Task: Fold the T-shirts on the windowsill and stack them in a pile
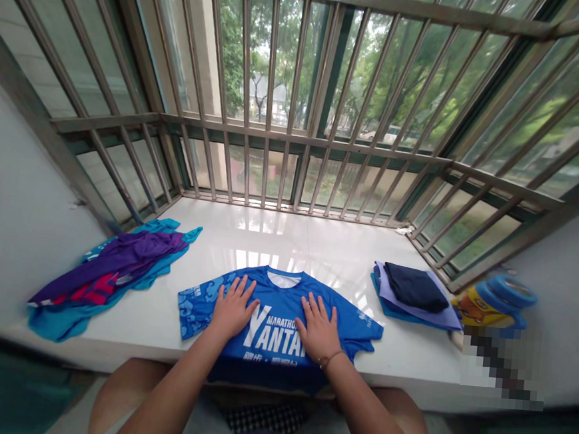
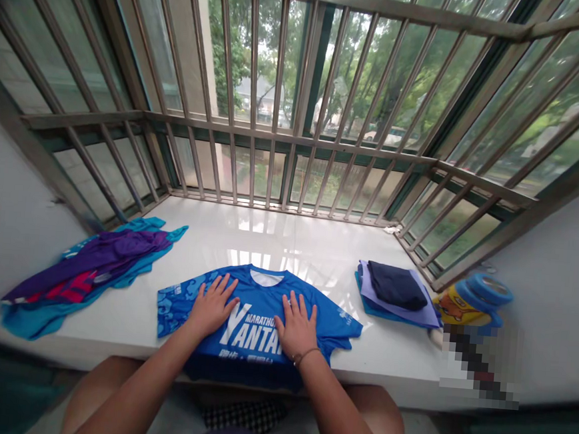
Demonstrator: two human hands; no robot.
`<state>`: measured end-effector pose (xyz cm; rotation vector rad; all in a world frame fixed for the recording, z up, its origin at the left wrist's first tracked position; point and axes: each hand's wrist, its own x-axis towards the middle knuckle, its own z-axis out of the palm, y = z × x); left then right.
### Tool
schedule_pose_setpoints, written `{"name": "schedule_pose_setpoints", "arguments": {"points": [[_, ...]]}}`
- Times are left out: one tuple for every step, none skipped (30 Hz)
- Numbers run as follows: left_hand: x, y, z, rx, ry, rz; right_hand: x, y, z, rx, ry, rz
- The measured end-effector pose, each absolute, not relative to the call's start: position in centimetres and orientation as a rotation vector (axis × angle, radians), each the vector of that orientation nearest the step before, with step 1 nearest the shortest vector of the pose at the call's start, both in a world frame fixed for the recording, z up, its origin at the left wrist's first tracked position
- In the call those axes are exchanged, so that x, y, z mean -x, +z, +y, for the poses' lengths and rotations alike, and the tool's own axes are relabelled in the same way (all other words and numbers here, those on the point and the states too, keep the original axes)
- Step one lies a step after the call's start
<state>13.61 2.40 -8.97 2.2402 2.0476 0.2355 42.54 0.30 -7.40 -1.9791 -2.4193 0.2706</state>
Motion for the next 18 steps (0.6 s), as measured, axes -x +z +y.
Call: {"name": "schedule_pose_setpoints", "arguments": {"points": [[-13.3,-9.1,2.9,-2.243,0.233,2.045,-42.5,-7.4,0.8,1.979,0.277,-2.418],[-13.0,-9.1,3.4,-2.247,0.228,2.041,-42.4,-7.4,1.4,1.978,0.281,-2.418],[-12.7,-9.1,3.9,-2.249,0.220,2.037,-42.4,-7.3,2.1,1.977,0.287,-2.419],[-12.5,-9.0,4.5,-2.248,0.211,2.035,-42.3,-7.3,2.9,1.972,0.299,-2.424],[-12.4,-8.9,5.1,-2.241,0.202,2.036,-42.2,-7.2,3.8,1.960,0.318,-2.435],[-12.2,-8.8,5.7,-2.230,0.193,2.043,-42.1,-7.1,4.7,1.947,0.340,-2.447],[-12.1,-8.7,6.4,-2.215,0.184,2.053,-41.9,-7.1,5.6,1.933,0.365,-2.458],[-12.1,-8.6,7.0,-2.200,0.174,2.065,-41.6,-7.0,6.5,1.925,0.390,-2.465],[-12.0,-8.5,7.5,-2.186,0.161,2.076,-41.3,-6.9,7.4,1.927,0.411,-2.464],[-11.9,-8.4,8.0,-2.177,0.149,2.084,-41.1,-6.8,8.2,1.937,0.426,-2.455],[-11.8,-8.3,8.4,-2.174,0.140,2.090,-40.8,-6.8,8.9,1.951,0.436,-2.444],[-11.7,-8.3,8.8,-2.176,0.136,2.093,-40.6,-6.8,9.5,1.963,0.442,-2.435],[-11.6,-8.3,9.0,-2.179,0.136,2.095,-40.4,-6.8,10.0,1.971,0.443,-2.432],[-11.5,-8.3,9.2,-2.181,0.138,2.098,-40.2,-6.9,10.5,1.969,0.439,-2.434],[-11.3,-8.3,9.3,-2.180,0.141,2.102,-40.1,-6.9,10.9,1.959,0.433,-2.442],[-11.2,-8.3,9.5,-2.175,0.145,2.108,-40.0,-6.9,11.3,1.944,0.428,-2.451],[-11.1,-8.3,9.6,-2.167,0.146,2.115,-40.0,-7.0,11.7,1.926,0.425,-2.460],[-10.9,-8.2,9.7,-2.157,0.146,2.121,-40.0,-7.0,12.1,1.910,0.425,-2.469]]}}
